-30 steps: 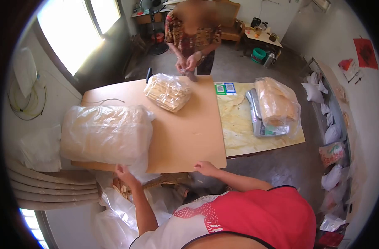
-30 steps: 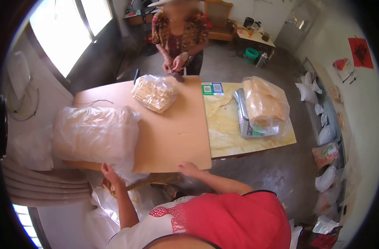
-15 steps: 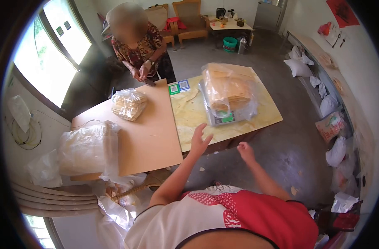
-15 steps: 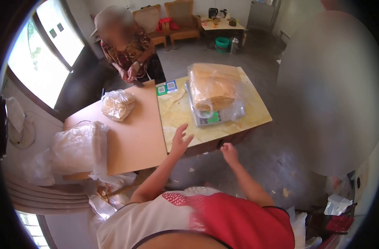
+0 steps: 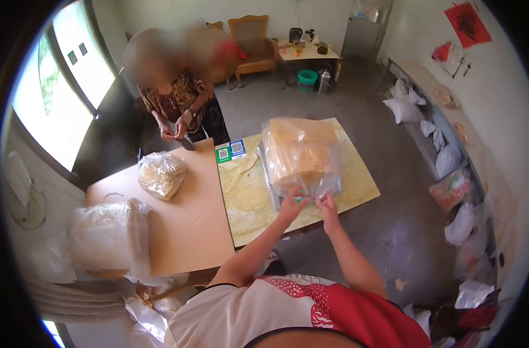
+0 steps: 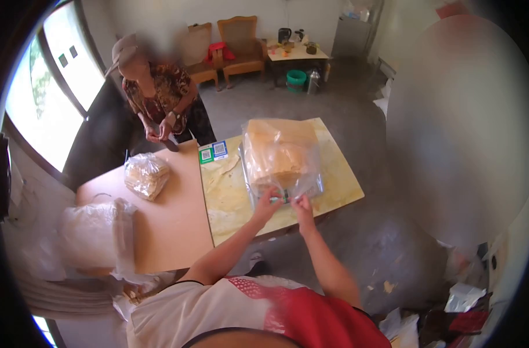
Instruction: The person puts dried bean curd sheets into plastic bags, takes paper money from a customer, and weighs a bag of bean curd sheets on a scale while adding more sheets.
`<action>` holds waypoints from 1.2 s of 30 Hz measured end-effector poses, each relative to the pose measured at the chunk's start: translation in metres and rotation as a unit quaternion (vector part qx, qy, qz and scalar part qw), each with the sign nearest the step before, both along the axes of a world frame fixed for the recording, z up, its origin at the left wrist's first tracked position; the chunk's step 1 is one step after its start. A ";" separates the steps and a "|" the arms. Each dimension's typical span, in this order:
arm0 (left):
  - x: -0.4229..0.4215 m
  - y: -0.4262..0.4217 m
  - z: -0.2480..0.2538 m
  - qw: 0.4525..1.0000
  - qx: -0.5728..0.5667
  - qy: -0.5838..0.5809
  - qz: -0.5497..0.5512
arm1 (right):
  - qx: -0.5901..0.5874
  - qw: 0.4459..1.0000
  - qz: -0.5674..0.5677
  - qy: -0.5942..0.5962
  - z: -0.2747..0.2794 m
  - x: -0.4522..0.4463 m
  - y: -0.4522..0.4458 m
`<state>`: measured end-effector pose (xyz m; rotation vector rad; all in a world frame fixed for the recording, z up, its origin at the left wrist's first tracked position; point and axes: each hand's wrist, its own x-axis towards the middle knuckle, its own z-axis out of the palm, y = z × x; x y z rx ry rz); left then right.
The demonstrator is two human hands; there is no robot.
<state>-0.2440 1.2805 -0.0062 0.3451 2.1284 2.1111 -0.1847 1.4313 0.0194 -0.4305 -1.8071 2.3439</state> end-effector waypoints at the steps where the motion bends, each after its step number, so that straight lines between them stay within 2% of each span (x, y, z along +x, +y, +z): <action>1: 0.008 0.003 -0.003 0.999 -0.016 -0.012 -0.033 | 0.010 0.997 0.071 -0.041 -0.001 0.000 -0.004; 2: 0.005 0.004 0.000 0.997 -0.034 -0.014 -0.067 | 0.092 0.992 0.082 -0.011 0.000 -0.007 -0.010; 3: 0.005 0.001 0.007 0.996 0.015 -0.004 -0.091 | 0.172 0.981 0.093 0.019 -0.003 -0.011 -0.015; 4: 0.003 0.000 0.009 0.997 0.018 -0.020 -0.078 | 0.251 0.961 0.110 -0.036 -0.006 -0.015 -0.016; 5: 0.000 -0.002 0.011 0.997 0.020 -0.036 -0.067 | 0.252 0.960 0.116 -0.032 -0.002 -0.014 -0.021; 6: -0.006 -0.005 0.013 0.998 0.019 -0.033 -0.060 | 0.308 0.940 0.141 -0.032 0.013 -0.011 -0.026; 7: -0.013 -0.009 0.015 0.991 0.037 -0.084 -0.102 | 0.364 0.916 0.165 -0.032 0.023 -0.008 -0.029; 8: -0.019 -0.010 0.017 0.979 0.056 -0.136 -0.142 | 0.365 0.915 0.172 -0.026 0.024 -0.008 -0.029; 9: -0.024 -0.010 0.022 0.981 0.058 -0.131 -0.131 | 0.464 0.869 0.169 -0.030 0.024 -0.011 -0.025; 10: -0.024 -0.011 0.026 0.986 -0.012 -0.069 -0.153 | 0.556 0.814 0.168 -0.030 0.022 -0.011 -0.022; 11: -0.024 -0.012 0.026 0.982 -0.085 -0.011 -0.167 | 0.553 0.809 0.192 -0.045 0.018 -0.011 -0.012; 12: -0.025 -0.008 0.018 0.985 -0.056 -0.019 -0.164 | 0.552 0.802 0.220 -0.053 0.015 -0.017 -0.002; 15: -0.020 0.011 -0.004 0.992 0.018 -0.029 -0.118 | 0.581 0.762 0.284 -0.027 0.052 -0.022 0.016; 17: -0.023 0.015 0.013 0.996 -0.014 -0.022 -0.085 | 0.588 0.741 0.325 -0.002 0.060 -0.039 0.038; 19: -0.028 0.027 0.024 0.997 -0.047 -0.021 -0.066 | 0.545 0.757 0.355 0.062 0.066 -0.058 0.061; 20: -0.030 0.030 0.028 0.996 -0.046 -0.059 -0.053 | 0.544 0.751 0.369 0.067 0.072 -0.064 0.071; 22: -0.030 0.041 0.025 0.995 -0.054 -0.088 -0.009 | 0.358 0.815 0.453 -0.046 0.094 -0.085 0.087; 23: -0.030 0.045 0.021 0.995 -0.055 -0.086 0.009 | 0.358 0.808 0.466 -0.036 0.108 -0.095 0.099; 25: -0.027 0.051 0.011 0.987 0.048 -0.145 0.044 | 0.200 0.890 0.406 -0.055 0.128 -0.118 0.130; 26: -0.026 0.050 0.000 0.978 0.112 -0.168 0.053 | 0.149 0.923 0.354 -0.027 0.126 -0.136 0.149; 27: -0.025 0.046 0.006 0.978 0.109 -0.165 0.060 | 0.097 0.950 0.298 -0.002 0.120 -0.154 0.170; 28: -0.021 0.041 0.017 0.978 0.111 -0.159 0.082 | 0.096 0.948 0.305 -0.003 0.103 -0.172 0.188; 30: -0.009 0.042 0.041 0.972 0.125 -0.161 0.116 | 0.251 0.956 0.141 -0.060 0.061 -0.203 0.217; 31: -0.005 0.042 0.054 0.972 0.093 -0.158 0.146 | 0.259 0.951 0.153 -0.064 0.056 -0.199 0.219; 33: -0.004 0.045 0.058 0.970 0.059 -0.149 0.185 | 0.170 0.934 0.289 -0.124 0.055 -0.186 0.191; 34: -0.002 0.046 0.055 0.970 0.041 -0.105 0.213 | 0.172 0.931 0.299 -0.123 0.051 -0.179 0.180; 36: 0.000 0.048 0.057 0.966 0.023 -0.062 0.249 | 0.047 0.927 0.332 -0.168 0.039 -0.172 0.165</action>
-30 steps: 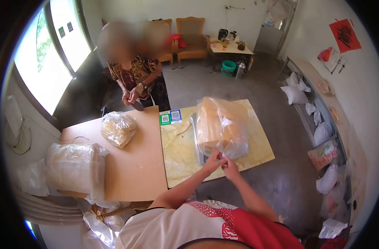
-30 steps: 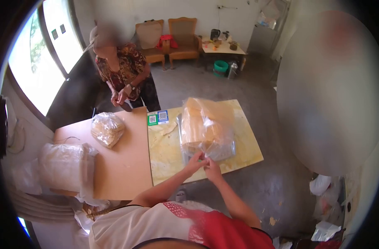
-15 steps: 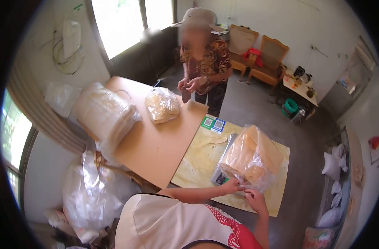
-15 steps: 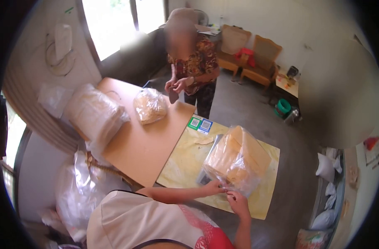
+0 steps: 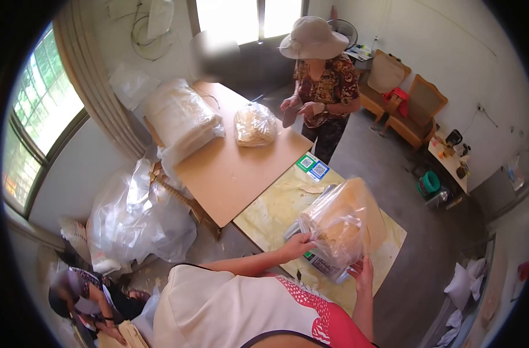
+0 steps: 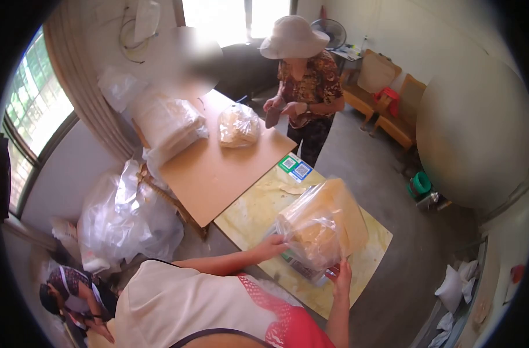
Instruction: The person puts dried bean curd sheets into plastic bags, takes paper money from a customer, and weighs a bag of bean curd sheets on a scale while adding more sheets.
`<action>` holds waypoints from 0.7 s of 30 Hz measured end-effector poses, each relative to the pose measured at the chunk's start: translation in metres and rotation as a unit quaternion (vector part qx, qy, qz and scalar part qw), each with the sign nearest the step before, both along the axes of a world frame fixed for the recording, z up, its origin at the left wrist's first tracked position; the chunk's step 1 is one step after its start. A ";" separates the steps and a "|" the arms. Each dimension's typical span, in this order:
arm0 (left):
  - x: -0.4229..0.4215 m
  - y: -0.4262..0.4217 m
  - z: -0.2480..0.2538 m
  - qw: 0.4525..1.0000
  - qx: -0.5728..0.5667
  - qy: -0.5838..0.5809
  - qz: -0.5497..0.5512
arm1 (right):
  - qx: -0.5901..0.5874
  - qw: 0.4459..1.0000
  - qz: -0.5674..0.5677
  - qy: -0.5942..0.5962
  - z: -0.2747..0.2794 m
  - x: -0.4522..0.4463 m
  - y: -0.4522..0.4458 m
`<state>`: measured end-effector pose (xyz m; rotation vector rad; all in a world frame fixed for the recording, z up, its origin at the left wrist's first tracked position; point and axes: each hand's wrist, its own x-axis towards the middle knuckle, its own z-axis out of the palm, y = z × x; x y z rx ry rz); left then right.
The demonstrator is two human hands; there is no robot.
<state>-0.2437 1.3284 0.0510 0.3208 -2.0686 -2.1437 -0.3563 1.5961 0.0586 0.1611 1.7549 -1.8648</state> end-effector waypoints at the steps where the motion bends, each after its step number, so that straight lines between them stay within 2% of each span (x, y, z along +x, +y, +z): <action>1: -0.002 -0.001 0.005 1.000 -0.007 0.010 0.018 | 0.002 1.000 0.009 -0.001 -0.008 -0.006 0.000; 3: 0.000 -0.006 0.031 0.999 -0.008 0.012 0.039 | -0.012 0.995 -0.076 -0.057 -0.028 -0.012 0.006; 6: 0.001 -0.025 0.097 0.999 -0.040 -0.012 -0.014 | -0.028 0.987 -0.076 -0.136 -0.038 -0.018 0.005; 7: -0.001 -0.032 0.111 0.993 -0.113 0.008 -0.023 | -0.024 0.987 -0.074 -0.138 -0.034 -0.016 0.002; 8: -0.004 -0.040 0.123 0.982 -0.186 0.028 -0.032 | -0.109 0.977 -0.040 -0.182 -0.026 -0.011 -0.006; 9: -0.007 -0.049 0.131 0.982 -0.183 0.028 -0.031 | -0.193 0.955 -0.007 -0.224 -0.019 -0.007 -0.014; 10: -0.009 -0.058 0.136 0.991 -0.102 0.077 -0.032 | -0.190 0.955 -0.007 -0.225 -0.013 -0.003 -0.020; 11: -0.011 -0.068 0.143 0.991 -0.021 0.125 -0.035 | -0.275 0.930 -0.020 -0.245 -0.008 0.002 -0.028; 12: -0.013 -0.081 0.153 0.992 -0.019 0.122 -0.039 | -0.359 0.896 -0.035 -0.260 -0.004 0.007 -0.038; 13: -0.016 -0.095 0.164 0.987 -0.052 0.146 -0.049 | -0.360 0.895 -0.043 -0.260 -0.002 0.012 -0.051; 14: -0.017 -0.108 0.176 0.980 -0.083 0.171 -0.060 | -0.428 0.875 0.004 -0.224 0.001 0.017 -0.062; 15: -0.016 -0.121 0.195 0.989 -0.043 0.122 -0.072 | -0.491 0.850 0.047 -0.186 0.002 0.024 -0.073; 16: -0.020 -0.138 0.212 0.993 0.001 0.067 -0.101 | -0.491 0.852 0.018 -0.180 -0.004 0.037 -0.091; 18: -0.024 -0.159 0.236 0.982 -0.013 0.135 -0.128 | -0.459 0.845 0.030 -0.271 -0.021 0.048 -0.130; 20: -0.030 -0.183 0.250 0.979 -0.013 0.118 -0.166 | -0.446 0.838 0.112 -0.295 -0.024 0.067 -0.162; 21: -0.031 -0.194 0.256 0.978 -0.017 0.104 -0.182 | -0.450 0.836 0.103 -0.296 -0.025 0.072 -0.183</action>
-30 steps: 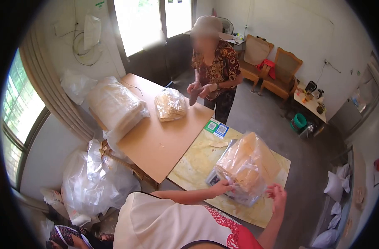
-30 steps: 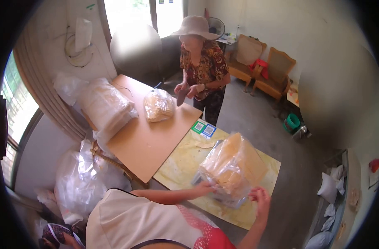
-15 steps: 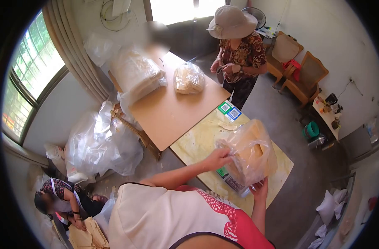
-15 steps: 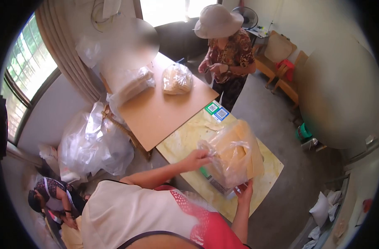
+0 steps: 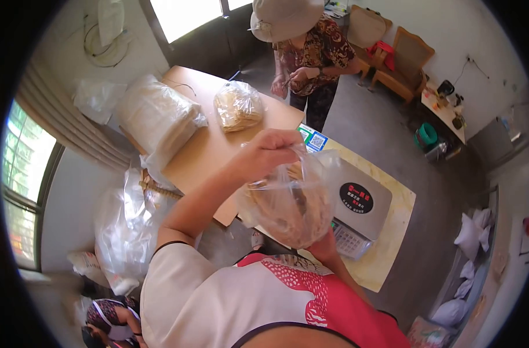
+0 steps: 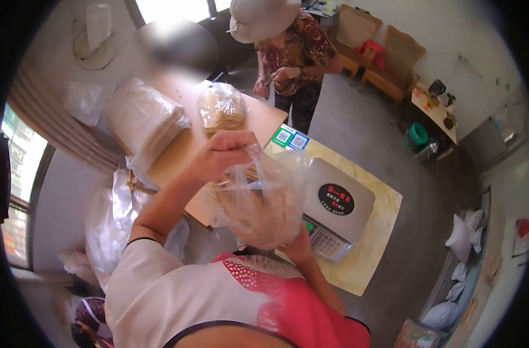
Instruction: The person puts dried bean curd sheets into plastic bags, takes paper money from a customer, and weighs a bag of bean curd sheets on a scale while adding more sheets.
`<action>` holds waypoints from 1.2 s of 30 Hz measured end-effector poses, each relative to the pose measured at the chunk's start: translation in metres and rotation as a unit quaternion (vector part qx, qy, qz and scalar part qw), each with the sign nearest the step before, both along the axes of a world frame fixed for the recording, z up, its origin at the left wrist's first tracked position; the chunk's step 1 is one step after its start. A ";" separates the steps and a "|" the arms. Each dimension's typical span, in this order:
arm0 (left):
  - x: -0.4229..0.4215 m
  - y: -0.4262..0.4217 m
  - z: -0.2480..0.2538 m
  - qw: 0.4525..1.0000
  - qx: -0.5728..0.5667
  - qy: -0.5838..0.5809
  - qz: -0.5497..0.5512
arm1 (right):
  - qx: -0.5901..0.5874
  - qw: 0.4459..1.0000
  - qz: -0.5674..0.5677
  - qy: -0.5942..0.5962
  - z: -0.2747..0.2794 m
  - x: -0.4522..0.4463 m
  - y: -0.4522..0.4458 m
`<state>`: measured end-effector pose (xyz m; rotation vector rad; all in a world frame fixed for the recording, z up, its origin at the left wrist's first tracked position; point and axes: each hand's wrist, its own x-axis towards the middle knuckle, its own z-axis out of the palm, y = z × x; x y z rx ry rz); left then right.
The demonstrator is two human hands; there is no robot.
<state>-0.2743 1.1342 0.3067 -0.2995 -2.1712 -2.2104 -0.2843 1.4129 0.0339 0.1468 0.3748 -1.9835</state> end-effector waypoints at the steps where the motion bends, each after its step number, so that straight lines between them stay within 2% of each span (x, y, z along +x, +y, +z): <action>1: 0.000 -0.008 0.006 0.999 -0.035 -0.007 -0.010 | 0.060 0.996 0.027 0.058 -0.001 0.003 -0.023; 2: 0.002 -0.014 0.012 0.999 -0.035 -0.016 -0.016 | 0.121 0.985 0.056 0.113 -0.003 0.004 -0.043; 4: 0.007 -0.026 0.021 0.989 -0.140 -0.032 -0.045 | 0.132 0.982 0.075 0.110 -0.046 -0.005 -0.084; 6: 0.013 -0.043 0.022 0.983 -0.167 -0.003 -0.074 | 0.139 0.979 0.098 0.111 -0.073 -0.015 -0.129; 8: 0.021 -0.066 0.023 0.975 -0.194 0.028 -0.104 | 0.100 0.973 0.069 0.196 -0.080 -0.020 -0.171; 10: 0.028 -0.093 0.024 0.971 -0.206 0.056 -0.110 | 0.081 0.981 0.053 0.166 -0.081 -0.027 -0.191; 14: 0.040 -0.136 0.013 0.980 -0.181 0.028 -0.077 | 0.008 0.998 -0.008 0.068 -0.078 -0.045 -0.214; 16: 0.037 -0.157 -0.005 0.966 -0.249 0.034 -0.051 | 0.009 0.999 -0.028 0.045 -0.066 -0.041 -0.201; 17: 0.032 -0.166 -0.018 0.967 -0.249 0.034 -0.049 | 0.010 0.998 -0.049 0.024 -0.059 -0.035 -0.196; 19: 0.012 -0.180 -0.049 0.968 -0.239 0.045 0.065 | 0.020 0.998 -0.062 0.002 -0.056 -0.018 -0.188; 20: 0.002 -0.184 -0.064 0.968 -0.237 0.046 0.065 | 0.030 0.997 -0.075 -0.019 -0.057 -0.009 -0.183; 22: -0.023 -0.192 -0.096 0.978 -0.146 -0.080 0.128 | 0.050 0.995 -0.084 -0.005 -0.071 0.011 -0.178; 26: -0.070 -0.208 -0.158 0.969 -0.200 -0.092 0.108 | 0.116 0.987 -0.107 0.041 -0.106 0.036 -0.179; 27: -0.079 -0.211 -0.166 0.968 -0.197 -0.076 0.137 | 0.126 0.985 -0.110 0.047 -0.106 0.035 -0.179; 29: -0.091 -0.225 -0.193 0.965 -0.195 -0.061 0.166 | 0.210 0.966 -0.073 -0.132 -0.103 0.031 -0.181; 31: -0.105 -0.243 -0.232 0.934 -0.283 -0.040 0.215 | 0.248 0.962 -0.043 -0.103 -0.111 0.030 -0.187; 32: -0.107 -0.246 -0.245 0.934 -0.281 -0.038 0.217 | 0.289 0.954 -0.013 -0.078 -0.114 0.030 -0.188; 34: -0.109 -0.250 -0.261 0.903 -0.364 -0.074 0.216 | 0.311 0.949 0.004 -0.050 -0.108 0.025 -0.192; 36: -0.111 -0.254 -0.265 0.906 -0.337 -0.084 0.242 | 0.336 0.941 0.022 -0.026 -0.108 0.021 -0.192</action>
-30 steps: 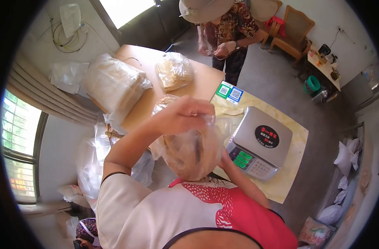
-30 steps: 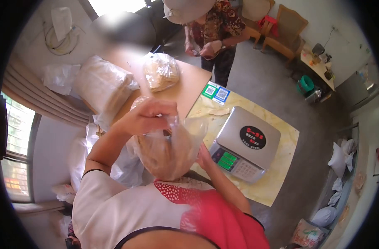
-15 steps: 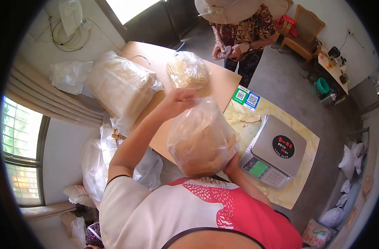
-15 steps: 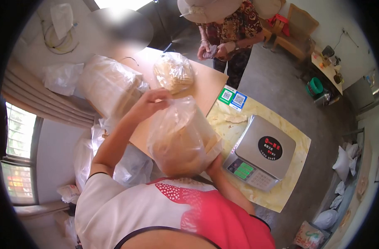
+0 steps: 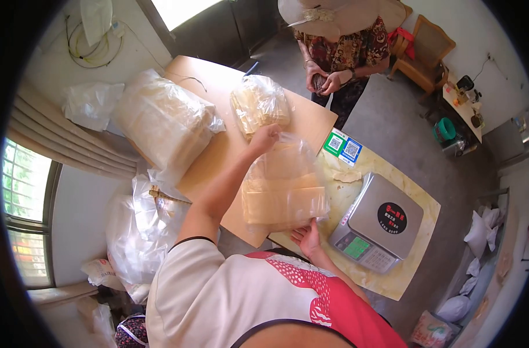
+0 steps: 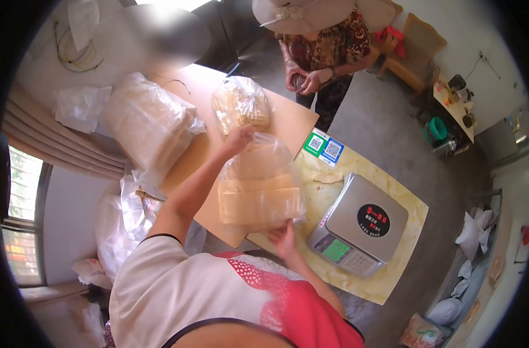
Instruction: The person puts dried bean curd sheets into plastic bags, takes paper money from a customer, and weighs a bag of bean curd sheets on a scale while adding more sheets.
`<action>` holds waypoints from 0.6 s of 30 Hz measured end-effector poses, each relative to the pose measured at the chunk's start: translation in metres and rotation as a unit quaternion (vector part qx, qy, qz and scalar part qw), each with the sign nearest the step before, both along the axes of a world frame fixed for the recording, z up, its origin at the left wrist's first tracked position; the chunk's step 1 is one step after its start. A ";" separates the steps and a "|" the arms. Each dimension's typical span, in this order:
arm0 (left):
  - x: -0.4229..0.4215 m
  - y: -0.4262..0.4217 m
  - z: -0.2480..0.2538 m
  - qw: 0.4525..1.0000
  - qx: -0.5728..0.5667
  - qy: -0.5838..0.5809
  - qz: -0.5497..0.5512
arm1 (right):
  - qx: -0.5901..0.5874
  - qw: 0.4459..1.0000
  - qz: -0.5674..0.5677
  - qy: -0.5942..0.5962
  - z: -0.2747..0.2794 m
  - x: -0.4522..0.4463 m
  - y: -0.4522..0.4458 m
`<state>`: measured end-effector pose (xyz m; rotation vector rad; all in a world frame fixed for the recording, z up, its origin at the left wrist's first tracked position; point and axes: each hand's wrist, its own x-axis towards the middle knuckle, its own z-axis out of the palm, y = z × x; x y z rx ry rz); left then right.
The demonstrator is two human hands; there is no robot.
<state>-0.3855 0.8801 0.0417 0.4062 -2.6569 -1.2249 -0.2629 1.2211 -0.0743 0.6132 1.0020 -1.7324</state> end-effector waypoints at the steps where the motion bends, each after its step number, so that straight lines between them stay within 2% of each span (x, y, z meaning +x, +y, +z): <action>1: 0.001 -0.001 -0.003 0.999 0.025 0.005 0.030 | 0.005 1.000 0.023 0.006 -0.001 -0.002 0.003; 2: 0.003 -0.001 -0.009 0.999 0.028 0.007 0.037 | 0.010 0.999 0.049 0.013 -0.001 -0.004 0.006; 3: 0.003 -0.004 -0.013 0.999 -0.032 -0.003 0.003 | 0.010 0.998 0.059 0.019 0.002 -0.005 0.012; 4: 0.002 -0.011 -0.014 0.995 -0.096 -0.011 -0.027 | 0.023 0.989 0.143 0.042 0.006 -0.003 0.020; 5: 0.007 -0.013 -0.006 0.995 -0.102 -0.001 -0.010 | 0.034 0.971 0.228 0.068 0.014 -0.005 0.023; 6: 0.018 -0.008 0.003 0.992 -0.119 0.015 -0.026 | 0.028 0.966 0.244 0.082 0.027 -0.008 0.022; 8: 0.040 -0.002 0.025 0.989 -0.140 0.032 -0.023 | 0.061 0.903 0.352 0.241 0.061 -0.004 0.023; 9: 0.052 0.000 0.041 0.988 -0.144 0.050 -0.028 | 0.054 0.895 0.367 0.250 0.078 -0.011 0.018; 11: 0.077 0.003 0.081 0.986 -0.153 0.067 -0.013 | 0.011 0.879 0.327 0.346 0.104 -0.028 0.007; 15: 0.143 0.026 0.184 0.963 -0.181 0.191 0.057 | 0.034 0.855 0.352 0.379 0.109 -0.072 -0.009; 17: 0.182 0.054 0.249 0.935 -0.212 0.268 0.091 | -0.022 0.788 0.388 0.478 0.128 -0.078 -0.006; 18: 0.204 0.079 0.285 0.919 -0.225 0.306 0.107 | -0.032 0.782 0.400 0.476 0.143 -0.077 -0.002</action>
